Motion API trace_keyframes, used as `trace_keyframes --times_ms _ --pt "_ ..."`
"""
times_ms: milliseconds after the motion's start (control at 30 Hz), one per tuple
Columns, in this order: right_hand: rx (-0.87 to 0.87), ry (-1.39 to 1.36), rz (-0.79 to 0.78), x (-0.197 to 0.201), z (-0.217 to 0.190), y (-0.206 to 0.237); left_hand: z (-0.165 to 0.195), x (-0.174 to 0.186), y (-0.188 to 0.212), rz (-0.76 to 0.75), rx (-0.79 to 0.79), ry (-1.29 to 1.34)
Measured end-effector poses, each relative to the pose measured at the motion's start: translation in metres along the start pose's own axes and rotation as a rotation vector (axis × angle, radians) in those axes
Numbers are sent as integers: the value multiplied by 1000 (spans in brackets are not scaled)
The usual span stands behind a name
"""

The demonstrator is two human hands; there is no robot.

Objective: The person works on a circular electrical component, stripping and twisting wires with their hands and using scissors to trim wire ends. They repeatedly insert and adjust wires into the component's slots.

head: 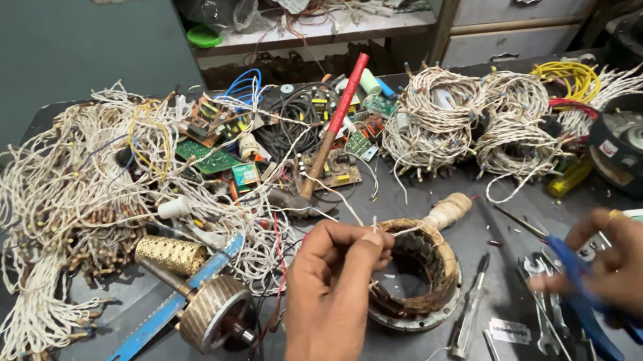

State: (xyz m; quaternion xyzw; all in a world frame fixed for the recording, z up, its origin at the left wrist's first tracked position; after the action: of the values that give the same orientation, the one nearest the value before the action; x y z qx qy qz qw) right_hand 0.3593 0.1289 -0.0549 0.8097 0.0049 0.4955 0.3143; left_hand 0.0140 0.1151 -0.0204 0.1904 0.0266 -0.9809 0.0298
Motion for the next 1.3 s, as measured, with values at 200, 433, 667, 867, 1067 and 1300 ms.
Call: trace_keyframes --times_ms 200,433,667,867,1067,1300 --pt "49 308 -84 -12 15 -1 -1 3 -1 16 7 1" --pt "882 238 394 5 -134 27 1 -7 -1 -52 -29 28" --pt "938 567 371 -31 -175 9 8 0 -1 -21 16 11" --pt "490 219 446 58 -92 9 28 16 2 78 -4 0" --pt "135 567 338 51 -50 14 31 23 8 82 40 -162" --pt "925 -500 2 12 -137 108 10 2 13 -147 167 -176"
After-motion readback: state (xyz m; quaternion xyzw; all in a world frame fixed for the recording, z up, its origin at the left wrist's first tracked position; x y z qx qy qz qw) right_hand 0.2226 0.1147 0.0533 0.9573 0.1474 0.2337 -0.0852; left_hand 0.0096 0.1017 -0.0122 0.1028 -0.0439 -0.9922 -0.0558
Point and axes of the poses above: each hand's wrist, its own y-axis away from the middle knuckle, its own x-axis out of the back of the hand, z = x × y, the point moved 10 cm from there along -y, towards the middle knuckle
